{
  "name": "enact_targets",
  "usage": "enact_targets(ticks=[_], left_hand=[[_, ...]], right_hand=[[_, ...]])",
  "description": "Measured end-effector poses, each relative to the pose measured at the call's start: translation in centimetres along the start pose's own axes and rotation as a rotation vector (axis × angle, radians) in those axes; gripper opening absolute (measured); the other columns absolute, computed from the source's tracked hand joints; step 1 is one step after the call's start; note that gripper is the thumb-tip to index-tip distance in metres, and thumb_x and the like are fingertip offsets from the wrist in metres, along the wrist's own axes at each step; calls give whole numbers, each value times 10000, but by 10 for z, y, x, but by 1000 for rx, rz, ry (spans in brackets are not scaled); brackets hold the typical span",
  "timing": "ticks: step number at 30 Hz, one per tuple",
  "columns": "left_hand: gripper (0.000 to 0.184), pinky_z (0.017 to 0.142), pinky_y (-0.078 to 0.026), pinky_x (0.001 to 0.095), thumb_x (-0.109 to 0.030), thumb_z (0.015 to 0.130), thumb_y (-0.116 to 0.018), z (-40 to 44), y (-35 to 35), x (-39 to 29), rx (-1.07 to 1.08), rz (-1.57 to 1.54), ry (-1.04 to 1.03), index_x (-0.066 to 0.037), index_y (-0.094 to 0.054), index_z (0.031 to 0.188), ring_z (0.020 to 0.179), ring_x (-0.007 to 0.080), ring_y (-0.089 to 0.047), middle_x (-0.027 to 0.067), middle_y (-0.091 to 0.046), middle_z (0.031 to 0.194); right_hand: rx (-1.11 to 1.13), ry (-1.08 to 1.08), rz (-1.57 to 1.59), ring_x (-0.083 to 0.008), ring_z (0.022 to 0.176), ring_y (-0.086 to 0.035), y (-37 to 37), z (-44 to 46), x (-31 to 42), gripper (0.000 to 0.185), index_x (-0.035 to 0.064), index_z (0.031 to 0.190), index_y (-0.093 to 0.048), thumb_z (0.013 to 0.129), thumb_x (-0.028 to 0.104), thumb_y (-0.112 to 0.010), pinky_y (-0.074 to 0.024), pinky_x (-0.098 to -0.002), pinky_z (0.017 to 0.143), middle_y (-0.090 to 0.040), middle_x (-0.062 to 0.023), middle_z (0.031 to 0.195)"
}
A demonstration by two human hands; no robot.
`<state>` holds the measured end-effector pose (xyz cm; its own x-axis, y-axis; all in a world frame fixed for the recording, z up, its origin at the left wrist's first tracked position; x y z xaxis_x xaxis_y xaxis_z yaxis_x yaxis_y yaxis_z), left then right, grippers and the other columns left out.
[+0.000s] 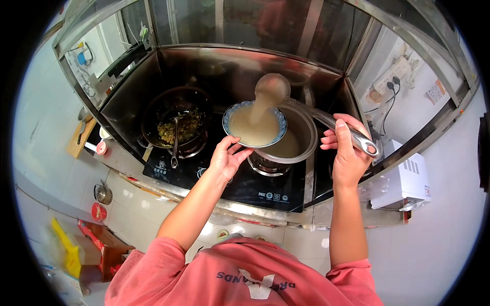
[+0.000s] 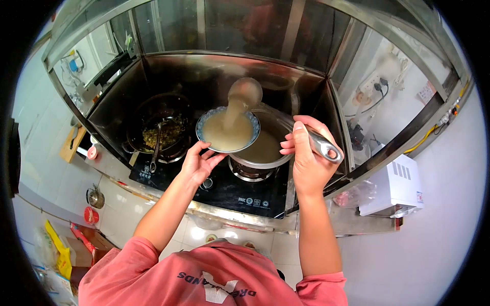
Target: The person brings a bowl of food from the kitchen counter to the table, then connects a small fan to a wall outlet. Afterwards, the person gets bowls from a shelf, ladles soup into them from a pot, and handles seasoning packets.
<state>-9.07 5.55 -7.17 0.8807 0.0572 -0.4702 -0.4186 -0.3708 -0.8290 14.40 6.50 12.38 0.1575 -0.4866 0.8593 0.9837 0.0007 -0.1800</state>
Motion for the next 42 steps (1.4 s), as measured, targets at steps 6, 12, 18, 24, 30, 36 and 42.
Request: enact_targets(ticks=[6,12,18,24,30,36,42], left_hand=[[297,936,-439,474,-75,752,-562,0,2,1,27,31,-13,-11,-469,1026,993,361,-523,167,-503,1062],[244,945,-432,460,-75,759,-554,-6,7,0,38,67,-27,-32,-482,988,1011,331,-517,149,-511,1073],[260,937,-439,446,-100,763,-570,-16,21,-2,30,97,-32,-42,-495,1005,1018,298,-522,132,-528,1067],[367,938,-447,437,-92,767,-557,-35,33,-6,20,111,-43,6,-459,1107,1058,321,-511,189,-487,1135],[348,899,-475,416,-100,776,-540,-51,42,-10,-7,155,-46,-2,-469,1103,1017,303,-550,167,-533,1105],[350,846,-506,386,-103,771,-536,-70,46,-6,-30,122,2,-9,-473,1101,967,272,-580,154,-552,1089],[414,800,-514,350,-94,756,-532,-96,50,-6,-2,146,14,-37,-450,1157,901,252,-602,110,-560,1084]], right_hand=[[-174,-107,67,-138,496,-569,14,4,-20,197,-56,912,-603,826,121,-592,-488,-227,440,-583,-102,631],[-302,-185,215,-139,479,-569,35,10,-35,229,-75,889,-590,814,141,-593,-483,-217,429,-593,-121,623],[-326,-157,108,-154,487,-570,42,10,-71,180,-61,904,-591,822,99,-576,-498,-245,445,-582,-118,619],[-310,-313,42,-156,506,-577,41,-19,-150,194,-77,922,-572,823,89,-578,-516,-258,474,-579,-110,623],[-289,-398,2,-151,522,-574,40,-38,-177,217,-77,960,-539,826,87,-583,-514,-262,488,-579,-109,659],[-397,-512,106,-160,518,-570,43,-88,-175,284,-31,1057,-447,814,44,-574,-502,-263,462,-566,-115,659],[160,-827,365,-197,737,-617,-1,-151,-171,333,0,1155,-458,851,116,-532,-523,-284,581,-606,-127,882]])
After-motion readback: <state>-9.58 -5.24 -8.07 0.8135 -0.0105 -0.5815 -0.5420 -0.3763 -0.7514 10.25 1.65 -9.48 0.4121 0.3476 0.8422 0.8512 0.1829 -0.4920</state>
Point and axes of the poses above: each hand's wrist, its own z-axis towards the middle knuckle, its own y-axis out of the back of the hand, x = y × z, the point moved 6 cm from there along z, towards the middle knuckle
